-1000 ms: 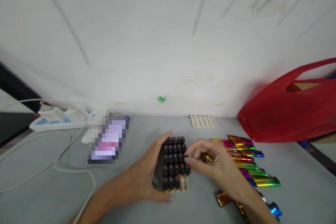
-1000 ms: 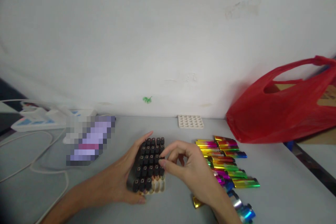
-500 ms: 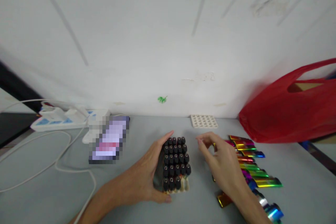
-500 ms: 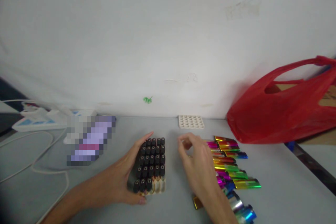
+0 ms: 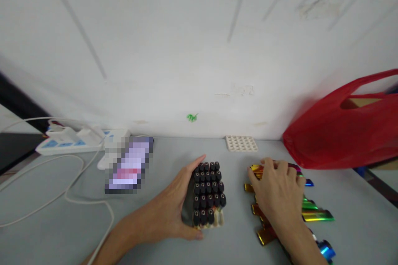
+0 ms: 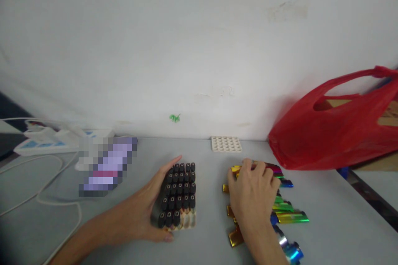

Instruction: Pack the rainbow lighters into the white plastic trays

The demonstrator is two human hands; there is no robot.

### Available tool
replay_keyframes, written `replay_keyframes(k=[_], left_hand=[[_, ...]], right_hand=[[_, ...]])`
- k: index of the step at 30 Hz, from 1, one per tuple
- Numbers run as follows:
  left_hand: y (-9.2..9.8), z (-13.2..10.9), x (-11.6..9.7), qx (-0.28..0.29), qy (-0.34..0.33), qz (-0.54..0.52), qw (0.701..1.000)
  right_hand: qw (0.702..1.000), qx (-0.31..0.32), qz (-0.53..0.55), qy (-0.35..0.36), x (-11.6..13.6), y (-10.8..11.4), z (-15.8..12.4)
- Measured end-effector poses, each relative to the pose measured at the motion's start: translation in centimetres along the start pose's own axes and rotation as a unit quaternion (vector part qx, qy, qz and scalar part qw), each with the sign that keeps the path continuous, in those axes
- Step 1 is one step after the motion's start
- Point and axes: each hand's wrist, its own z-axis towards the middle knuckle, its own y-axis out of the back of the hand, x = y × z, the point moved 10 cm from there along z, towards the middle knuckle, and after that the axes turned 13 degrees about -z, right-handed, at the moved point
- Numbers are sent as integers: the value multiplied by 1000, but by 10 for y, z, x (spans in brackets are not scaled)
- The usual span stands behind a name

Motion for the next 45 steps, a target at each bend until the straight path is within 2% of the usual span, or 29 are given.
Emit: replay_keyframes(k=[6, 9, 11, 13, 15, 20, 22, 24, 27, 29, 31, 34, 36, 38, 41, 42, 43, 45], left_hand=[[1, 0, -2, 0, -6, 9, 1000], [0, -1, -3, 0, -5, 6, 1000], [0, 0, -3, -1, -6, 1, 1000], [-1, 0, -2, 1, -4, -1, 1000], [-1, 0, -1, 2, -4, -4, 1000], [0, 1, -2, 6, -8, -7, 1000], [-1, 1, -3, 10, -9, -10, 1000], [-1, 1, -3, 12, -9, -12, 1000], [0, 2, -4, 11, -9, -5, 1000], [-1, 1, -4, 12, -10, -2, 1000], [-1, 1, -4, 11, -8, -6, 1000], [-1, 0, -4, 6, -4, -14, 1000], [-1, 0, -4, 3, -3, -14, 1000], [-2, 0, -4, 5, -2, -13, 1000], [-1, 0, -3, 3, 0, -6, 1000], [0, 1, -2, 0, 0, -4, 1000], [0, 1, -2, -1, 0, -1, 1000], [1, 1, -2, -1, -3, 0, 1000]], right_hand=[[996, -26, 82, -26, -1, 7, 1], [974, -60, 212, -46, -8, 16, 4], [931, -45, 359, -42, -9, 15, 5], [866, 11, 498, -28, -2, 9, 5], [807, 74, 586, -22, 6, 3, 2], [679, 217, 701, -33, 30, -7, -8], [631, 244, 735, -43, 37, -8, -10], [601, 255, 755, -66, 38, -12, -11], [584, 261, 761, -106, 36, -22, -13], [581, 262, 763, -108, 36, -26, -15], [589, 259, 759, -95, 36, -28, -15], [621, 245, 742, -68, 35, -26, -15], [624, 239, 742, -43, 37, -22, -13], [595, 242, 765, -39, 40, -19, -12], [519, 257, 813, -64, 44, -17, -12], [501, 262, 822, -68, 46, -16, -12], [495, 264, 825, -67, 47, -14, -13], [516, 256, 815, -54, 47, -12, -13]])
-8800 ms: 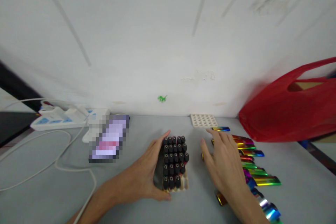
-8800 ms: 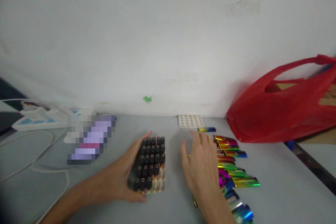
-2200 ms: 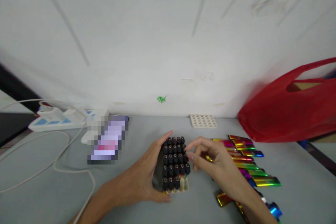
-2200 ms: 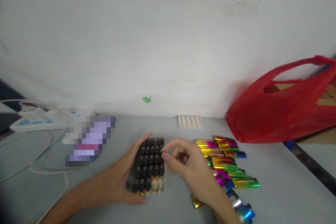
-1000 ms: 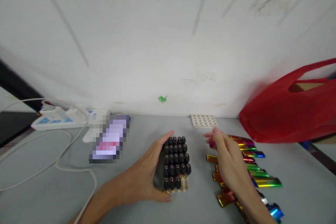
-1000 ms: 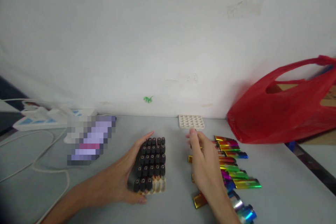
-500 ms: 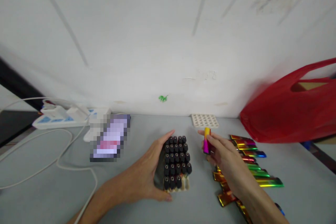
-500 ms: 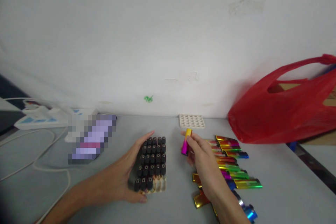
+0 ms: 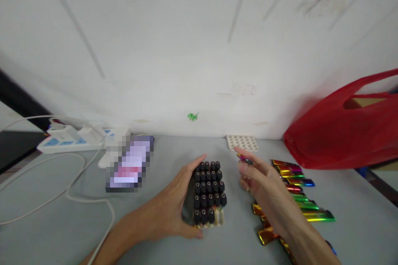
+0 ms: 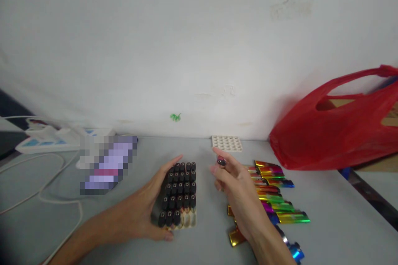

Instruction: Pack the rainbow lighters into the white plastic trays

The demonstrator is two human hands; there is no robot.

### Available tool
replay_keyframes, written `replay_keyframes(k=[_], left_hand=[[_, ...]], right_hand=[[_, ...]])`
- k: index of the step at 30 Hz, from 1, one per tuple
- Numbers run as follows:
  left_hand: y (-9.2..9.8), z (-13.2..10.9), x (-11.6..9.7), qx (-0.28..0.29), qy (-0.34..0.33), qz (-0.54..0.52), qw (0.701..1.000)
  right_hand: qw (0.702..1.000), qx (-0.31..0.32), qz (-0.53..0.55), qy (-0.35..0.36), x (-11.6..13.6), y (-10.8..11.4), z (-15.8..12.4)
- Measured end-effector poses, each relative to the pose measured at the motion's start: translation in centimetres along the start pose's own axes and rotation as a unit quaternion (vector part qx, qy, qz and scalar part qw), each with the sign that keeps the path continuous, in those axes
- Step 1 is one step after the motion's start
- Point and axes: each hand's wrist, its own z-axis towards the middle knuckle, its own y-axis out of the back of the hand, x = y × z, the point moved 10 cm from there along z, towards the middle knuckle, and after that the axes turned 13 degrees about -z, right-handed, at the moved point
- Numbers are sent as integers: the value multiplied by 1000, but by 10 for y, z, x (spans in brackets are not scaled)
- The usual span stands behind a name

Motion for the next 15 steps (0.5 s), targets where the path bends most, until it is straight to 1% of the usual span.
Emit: replay_keyframes(k=[4, 7, 11, 13, 15], left_hand=[[-1, 0, -2, 4, -7, -9, 1000], [-2, 0, -3, 6, -7, -17, 1000], [-1, -1, 0, 4, -2, -7, 1000], [-1, 0, 1, 7, -2, -3, 1000], [-1, 0, 1, 9, -3, -3, 1000]], right_hand=[[990, -15, -127, 64, 8, 2, -2], [978, -42, -187, 77, 9, 7, -2], [981, -47, -173, 75, 6, 8, -1], [986, -28, -139, 83, 5, 3, -1], [993, -3, -79, 85, 5, -4, -1]])
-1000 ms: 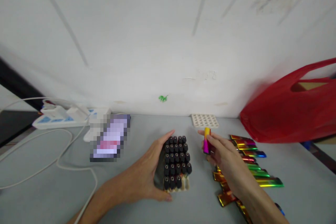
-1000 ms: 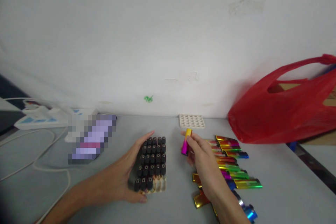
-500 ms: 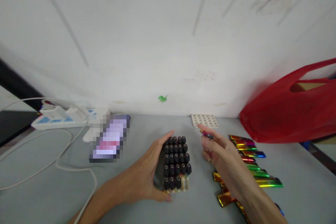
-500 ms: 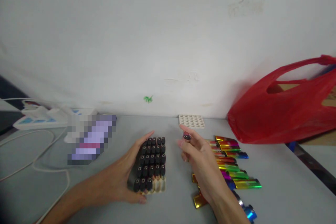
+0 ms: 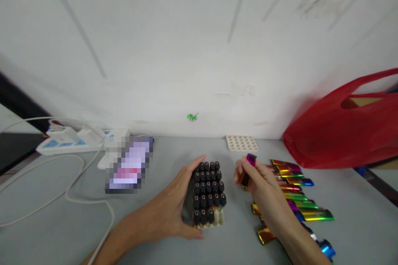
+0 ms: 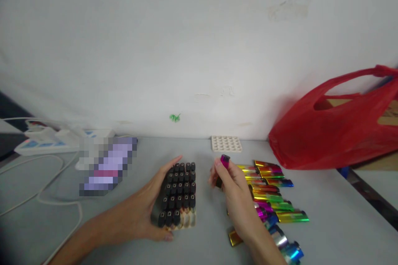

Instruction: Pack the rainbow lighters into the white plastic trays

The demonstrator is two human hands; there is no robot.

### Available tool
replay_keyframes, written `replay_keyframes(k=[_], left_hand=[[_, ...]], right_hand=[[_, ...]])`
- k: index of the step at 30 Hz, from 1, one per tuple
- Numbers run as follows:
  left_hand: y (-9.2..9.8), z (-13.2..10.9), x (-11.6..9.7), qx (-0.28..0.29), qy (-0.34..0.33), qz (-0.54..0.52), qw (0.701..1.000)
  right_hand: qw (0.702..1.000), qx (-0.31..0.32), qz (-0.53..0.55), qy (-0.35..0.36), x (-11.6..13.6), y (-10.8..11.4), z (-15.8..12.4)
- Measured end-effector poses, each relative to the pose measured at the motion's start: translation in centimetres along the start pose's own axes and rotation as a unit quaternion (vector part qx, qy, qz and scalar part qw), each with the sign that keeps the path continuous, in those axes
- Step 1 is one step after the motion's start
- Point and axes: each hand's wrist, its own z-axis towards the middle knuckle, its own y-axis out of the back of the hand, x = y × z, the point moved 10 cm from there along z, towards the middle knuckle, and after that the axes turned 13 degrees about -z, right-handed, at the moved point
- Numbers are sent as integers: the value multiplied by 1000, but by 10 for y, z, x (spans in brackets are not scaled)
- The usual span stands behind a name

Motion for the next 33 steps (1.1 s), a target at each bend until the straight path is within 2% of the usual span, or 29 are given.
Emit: replay_keyframes(k=[2, 5, 10, 20, 33], left_hand=[[0, 0, 0, 1, 0, -3, 1000], [0, 0, 0, 0, -1, -6, 1000], [0, 0, 1, -4, -3, -5, 1000], [0, 0, -2, -6, -3, -6, 1000], [0, 0, -1, 0, -15, 18, 1000]], right_hand=[[996, 26, 82, -17, 0, -8, -1], [978, 71, 178, -80, -3, -21, -5], [944, 164, 257, -129, 1, -35, -10], [926, 222, 277, -130, 3, -52, -20], [915, 250, 301, -99, 17, -59, -24]])
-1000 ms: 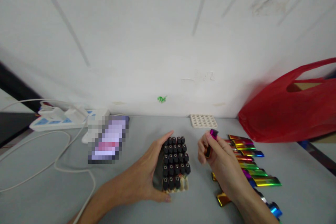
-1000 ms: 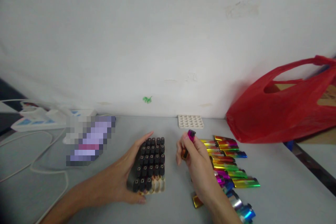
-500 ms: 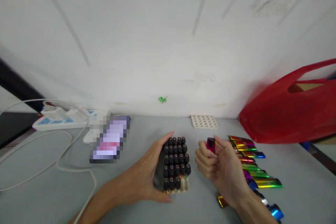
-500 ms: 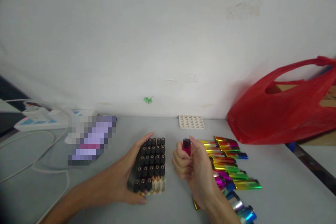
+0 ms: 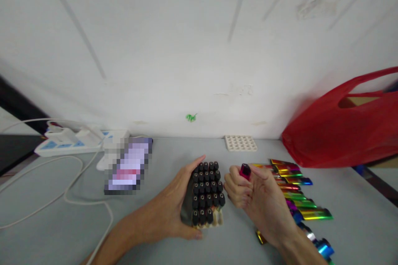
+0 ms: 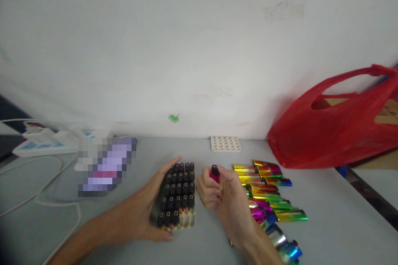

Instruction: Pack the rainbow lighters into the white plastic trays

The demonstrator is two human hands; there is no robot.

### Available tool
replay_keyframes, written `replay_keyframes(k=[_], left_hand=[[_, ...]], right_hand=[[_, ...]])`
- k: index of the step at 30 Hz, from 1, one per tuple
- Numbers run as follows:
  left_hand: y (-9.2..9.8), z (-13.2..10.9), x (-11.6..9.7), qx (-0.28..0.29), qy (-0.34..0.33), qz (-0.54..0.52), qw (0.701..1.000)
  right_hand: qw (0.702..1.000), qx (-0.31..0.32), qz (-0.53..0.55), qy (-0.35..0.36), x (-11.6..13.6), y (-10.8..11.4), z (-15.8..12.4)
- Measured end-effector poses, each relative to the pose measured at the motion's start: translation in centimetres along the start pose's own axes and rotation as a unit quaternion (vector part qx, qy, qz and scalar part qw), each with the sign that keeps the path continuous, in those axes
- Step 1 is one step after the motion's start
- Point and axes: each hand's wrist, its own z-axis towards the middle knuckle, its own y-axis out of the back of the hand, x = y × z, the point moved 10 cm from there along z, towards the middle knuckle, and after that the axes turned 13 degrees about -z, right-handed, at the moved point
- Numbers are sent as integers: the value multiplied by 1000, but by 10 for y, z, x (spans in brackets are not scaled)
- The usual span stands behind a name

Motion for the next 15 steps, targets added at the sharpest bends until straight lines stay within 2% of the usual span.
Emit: replay_keyframes(k=[10, 15], left_hand=[[1, -1, -1, -4, 2, 5, 1000], [1, -1, 1, -4, 8, -2, 1000]], right_hand=[[999, 17, 47, 18, -1, -4, -4], [999, 4, 40, 18, -2, -1, -2]])
